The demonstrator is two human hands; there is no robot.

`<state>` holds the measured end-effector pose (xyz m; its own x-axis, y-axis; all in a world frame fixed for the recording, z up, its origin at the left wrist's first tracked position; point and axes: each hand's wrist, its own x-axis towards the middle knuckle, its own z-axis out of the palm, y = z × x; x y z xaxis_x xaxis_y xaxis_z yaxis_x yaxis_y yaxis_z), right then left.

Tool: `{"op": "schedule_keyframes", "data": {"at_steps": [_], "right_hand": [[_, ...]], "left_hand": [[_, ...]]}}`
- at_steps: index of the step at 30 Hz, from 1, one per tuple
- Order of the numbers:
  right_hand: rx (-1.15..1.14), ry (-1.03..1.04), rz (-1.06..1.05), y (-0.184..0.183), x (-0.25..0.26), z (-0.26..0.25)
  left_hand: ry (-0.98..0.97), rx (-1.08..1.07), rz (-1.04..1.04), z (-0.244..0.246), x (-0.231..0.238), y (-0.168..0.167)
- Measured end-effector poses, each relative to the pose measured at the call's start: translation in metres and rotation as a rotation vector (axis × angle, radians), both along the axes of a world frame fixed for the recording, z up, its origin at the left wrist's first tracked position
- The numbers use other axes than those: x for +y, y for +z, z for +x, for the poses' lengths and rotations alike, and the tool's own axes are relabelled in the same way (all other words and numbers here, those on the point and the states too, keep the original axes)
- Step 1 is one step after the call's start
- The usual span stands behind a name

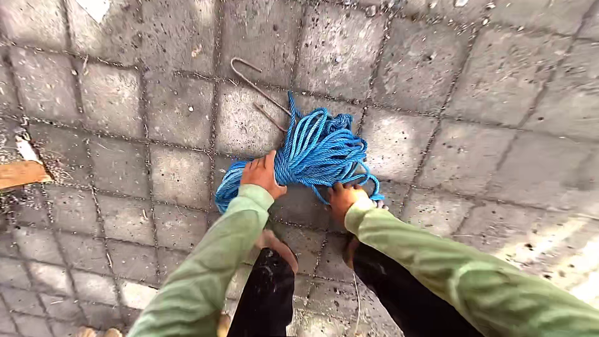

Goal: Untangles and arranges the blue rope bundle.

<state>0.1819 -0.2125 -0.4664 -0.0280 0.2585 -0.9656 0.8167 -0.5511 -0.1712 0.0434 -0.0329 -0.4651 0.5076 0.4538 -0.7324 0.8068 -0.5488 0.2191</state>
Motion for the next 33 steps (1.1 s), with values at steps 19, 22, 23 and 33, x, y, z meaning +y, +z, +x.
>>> {"op": "schedule_keyframes", "data": {"at_steps": [19, 22, 23, 33], "right_hand": [[-0.25, -0.169, 1.166, 0.159, 0.121, 0.144], [-0.064, -0.188, 0.748, 0.065, 0.142, 0.109], [-0.05, -0.209, 0.669, 0.034, 0.15, 0.101], [0.055, 0.079, 1.009, 0.053, 0.114, 0.037]], "left_hand": [[0.775, -0.553, -0.285, -0.054, 0.068, -0.005], [0.778, -0.644, -0.374, -0.028, 0.038, -0.017], [0.788, -0.672, -0.368, -0.016, 0.031, -0.022], [0.485, -0.744, 0.056, 0.011, 0.009, -0.033]]}}
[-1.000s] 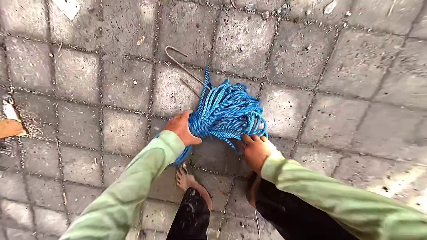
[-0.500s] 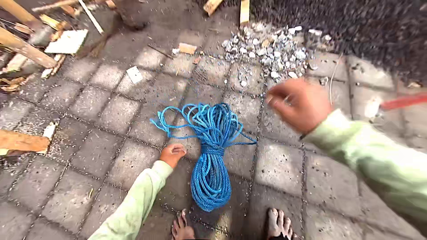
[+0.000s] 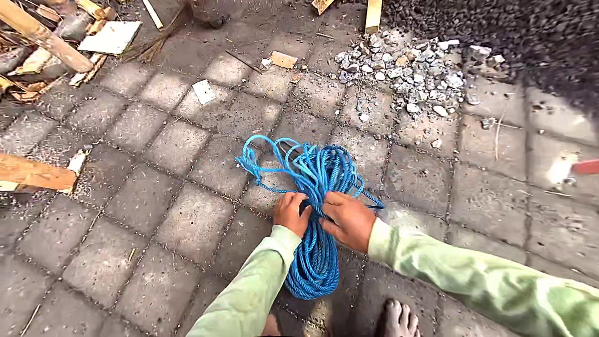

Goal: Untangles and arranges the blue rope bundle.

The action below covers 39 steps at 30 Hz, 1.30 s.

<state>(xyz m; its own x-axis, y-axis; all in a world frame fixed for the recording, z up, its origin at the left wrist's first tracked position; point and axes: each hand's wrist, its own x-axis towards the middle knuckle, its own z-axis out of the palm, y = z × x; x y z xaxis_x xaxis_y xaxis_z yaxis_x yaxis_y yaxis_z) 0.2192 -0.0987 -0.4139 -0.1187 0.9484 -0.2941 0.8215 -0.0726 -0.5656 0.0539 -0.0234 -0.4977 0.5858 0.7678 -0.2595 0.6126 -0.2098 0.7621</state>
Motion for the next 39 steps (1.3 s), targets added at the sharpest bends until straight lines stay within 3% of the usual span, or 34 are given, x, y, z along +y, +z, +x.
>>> {"op": "schedule_keyframes", "data": {"at_steps": [3, 6, 8, 10, 13, 18, 23, 26, 28, 30, 33, 36, 39], "right_hand": [[0.158, -0.145, 0.091, 0.006, -0.025, 0.008], [0.463, -0.599, -0.067, 0.007, -0.04, 0.027], [0.488, -0.778, -0.192, 0.0, -0.049, 0.036], [0.329, -0.71, -0.335, -0.001, -0.05, 0.036], [0.12, -0.425, -0.534, 0.007, -0.029, 0.023], [0.079, -0.164, -0.535, 0.018, -0.007, 0.015], [0.409, -0.463, -0.301, 0.058, -0.035, 0.039], [0.614, -0.675, -0.192, 0.069, -0.05, 0.052], [0.616, -0.731, -0.155, 0.068, -0.052, 0.058], [0.411, -0.703, -0.169, 0.064, -0.049, 0.067], [0.026, -0.561, -0.081, 0.043, -0.046, 0.068], [-0.051, -0.338, 0.044, 0.022, -0.051, 0.041], [0.007, -0.068, -0.04, 0.004, -0.045, 0.002]], "left_hand": [[-0.05, -0.095, 0.183, -0.003, -0.025, -0.006], [-0.019, -0.141, 0.054, 0.001, -0.046, 0.004], [-0.031, -0.165, -0.053, 0.003, -0.053, 0.008], [-0.083, -0.202, -0.053, 0.003, -0.059, 0.007], [-0.198, -0.275, 0.02, 0.004, -0.066, 0.009], [-0.114, -0.436, 0.166, -0.007, -0.085, 0.001], [0.175, -0.497, 0.214, -0.03, -0.084, -0.001], [0.227, -0.529, 0.287, -0.032, -0.074, 0.009], [0.22, -0.529, 0.317, -0.03, -0.075, 0.018], [0.214, -0.513, 0.257, -0.028, -0.079, 0.02], [0.312, -0.407, -0.061, -0.022, -0.074, 0.019], [0.445, -0.399, -0.329, -0.022, -0.056, 0.019], [0.429, -0.431, -0.423, -0.026, -0.047, 0.028]]}}
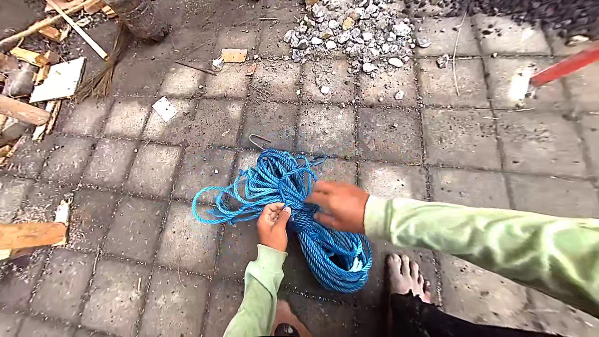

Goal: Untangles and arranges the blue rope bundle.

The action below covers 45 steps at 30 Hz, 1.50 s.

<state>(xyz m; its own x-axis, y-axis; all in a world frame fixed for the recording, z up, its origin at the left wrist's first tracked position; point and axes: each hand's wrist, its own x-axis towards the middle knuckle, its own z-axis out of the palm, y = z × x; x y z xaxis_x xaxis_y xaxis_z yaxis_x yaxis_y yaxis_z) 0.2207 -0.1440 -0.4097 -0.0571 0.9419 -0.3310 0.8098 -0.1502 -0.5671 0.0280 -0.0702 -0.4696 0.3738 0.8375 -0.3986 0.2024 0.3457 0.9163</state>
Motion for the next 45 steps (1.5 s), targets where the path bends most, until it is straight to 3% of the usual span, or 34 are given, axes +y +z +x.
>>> {"op": "schedule_keyframes", "data": {"at_steps": [4, 6, 9, 12, 17, 21, 24, 26, 28, 30, 32, 34, 36, 39, 41, 43, 45], "right_hand": [[-0.106, 0.188, 0.025, -0.013, 0.014, -0.014], [-0.176, 0.29, 0.146, -0.016, 0.016, -0.007], [-0.269, 0.392, 0.403, -0.021, 0.014, -0.002], [-0.344, 0.415, 0.597, -0.019, 0.005, -0.003], [-0.42, 0.336, 0.745, 0.007, -0.006, 0.005], [-0.336, 0.178, 0.785, 0.045, -0.006, 0.008], [-0.226, 0.144, 0.808, 0.064, -0.011, 0.013], [-0.152, 0.177, 0.772, 0.067, -0.016, 0.019], [-0.121, 0.157, 0.604, 0.061, -0.016, 0.024], [-0.127, 0.098, 0.226, 0.056, -0.005, 0.021], [-0.154, 0.03, -0.332, 0.043, 0.021, 0.008], [-0.216, 0.013, -0.559, 0.014, 0.038, -0.004], [-0.234, 0.128, -0.412, 0.005, 0.035, -0.01], [-0.191, 0.427, 0.043, 0.015, -0.004, -0.004], [-0.093, 0.417, 0.208, 0.018, -0.021, 0.01], [-0.027, 0.296, 0.072, 0.023, -0.025, 0.019], [-0.031, 0.116, -0.344, 0.028, -0.008, 0.013]], "left_hand": [[-0.143, 0.131, 0.128, 0.005, -0.003, 0.023], [-0.161, 0.286, 0.324, 0.007, -0.012, 0.027], [-0.074, 0.342, 0.563, 0.009, -0.019, 0.014], [-0.005, 0.277, 0.542, 0.008, -0.023, 0.009], [0.037, 0.166, 0.596, 0.019, -0.027, 0.019], [0.095, 0.071, 0.665, 0.023, -0.021, 0.045], [0.096, 0.047, 0.538, 0.019, -0.009, 0.059], [0.07, 0.043, 0.397, 0.013, -0.002, 0.057], [0.039, 0.068, 0.32, 0.011, 0.001, 0.05], [-0.046, 0.134, 0.296, 0.015, -0.002, 0.042], [-0.189, 0.225, 0.276, 0.027, -0.012, 0.03], [-0.262, 0.315, 0.302, 0.038, -0.015, 0.016], [-0.215, 0.358, 0.301, 0.033, -0.002, 0.004], [-0.132, 0.325, 0.164, 0.012, 0.008, -0.006], [-0.125, 0.255, 0.095, 0.011, 0.008, -0.005], [-0.169, 0.228, 0.055, 0.014, -0.004, -0.003], [-0.278, 0.258, 0.051, 0.021, -0.019, -0.006]]}}
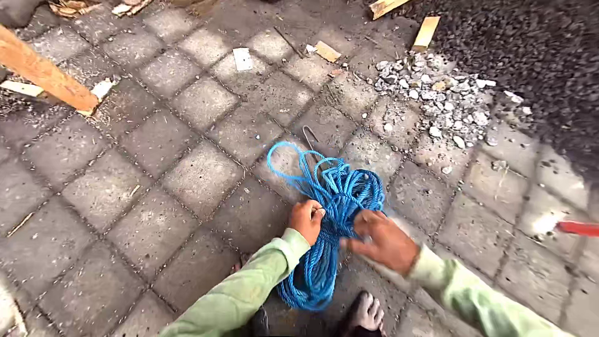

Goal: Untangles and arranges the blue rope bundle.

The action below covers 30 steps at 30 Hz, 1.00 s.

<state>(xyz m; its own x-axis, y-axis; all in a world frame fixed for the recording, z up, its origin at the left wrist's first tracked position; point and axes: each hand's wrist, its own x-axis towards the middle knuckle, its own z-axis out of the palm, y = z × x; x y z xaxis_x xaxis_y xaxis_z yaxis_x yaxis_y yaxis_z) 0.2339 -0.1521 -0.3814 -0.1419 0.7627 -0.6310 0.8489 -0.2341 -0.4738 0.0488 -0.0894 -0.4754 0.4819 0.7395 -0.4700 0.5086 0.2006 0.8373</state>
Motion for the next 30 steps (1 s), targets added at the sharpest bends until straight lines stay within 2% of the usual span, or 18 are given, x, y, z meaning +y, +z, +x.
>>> {"op": "schedule_keyframes", "data": {"at_steps": [2, 4, 6, 9, 10, 11, 13, 15, 17, 20, 23, 25, 27, 29, 30], "right_hand": [[-0.102, -0.122, -0.338, -0.014, 0.019, -0.008], [-0.221, -0.108, -0.416, -0.024, 0.032, -0.014], [-0.255, 0.055, -0.282, -0.014, 0.023, -0.025], [-0.161, 0.283, 0.24, -0.003, -0.028, -0.021], [-0.123, 0.294, 0.406, -0.004, -0.04, -0.012], [-0.071, 0.265, 0.485, -0.003, -0.05, -0.001], [0.046, 0.132, 0.483, -0.002, -0.064, 0.022], [0.084, -0.008, 0.392, -0.004, -0.067, 0.042], [-0.023, -0.029, 0.194, 0.001, -0.054, 0.048], [-0.209, -0.006, -0.271, 0.011, -0.006, 0.019], [-0.273, 0.019, -0.41, -0.009, 0.017, -0.015], [-0.287, 0.193, -0.271, -0.001, 0.014, -0.027], [-0.155, 0.361, 0.077, 0.01, -0.011, -0.025], [0.041, 0.278, 0.357, 0.024, -0.044, -0.017], [0.134, 0.11, 0.425, 0.028, -0.058, -0.007]], "left_hand": [[-0.129, 0.026, 0.024, 0.016, -0.015, 0.0], [-0.154, 0.024, 0.083, 0.028, -0.013, 0.001], [-0.089, 0.021, 0.123, 0.024, -0.005, -0.007], [0.022, 0.006, 0.086, 0.006, 0.002, -0.013], [0.043, -0.01, 0.091, 0.003, 0.003, -0.012], [0.051, -0.024, 0.1, 0.001, 0.0, -0.01], [0.035, -0.039, 0.123, 0.002, -0.007, -0.006], [0.002, -0.032, 0.13, 0.006, -0.007, -0.006], [-0.099, 0.016, 0.117, 0.014, -0.001, -0.009], [-0.24, 0.053, 0.074, 0.028, 0.003, -0.01], [-0.254, -0.015, 0.042, 0.029, 0.002, -0.012], [-0.226, -0.07, 0.008, 0.021, 0.008, -0.02], [-0.183, -0.064, -0.037, 0.01, 0.014, -0.027], [-0.088, -0.045, -0.063, 0.003, 0.013, -0.035], [-0.026, -0.049, -0.066, 0.0, 0.015, -0.039]]}}
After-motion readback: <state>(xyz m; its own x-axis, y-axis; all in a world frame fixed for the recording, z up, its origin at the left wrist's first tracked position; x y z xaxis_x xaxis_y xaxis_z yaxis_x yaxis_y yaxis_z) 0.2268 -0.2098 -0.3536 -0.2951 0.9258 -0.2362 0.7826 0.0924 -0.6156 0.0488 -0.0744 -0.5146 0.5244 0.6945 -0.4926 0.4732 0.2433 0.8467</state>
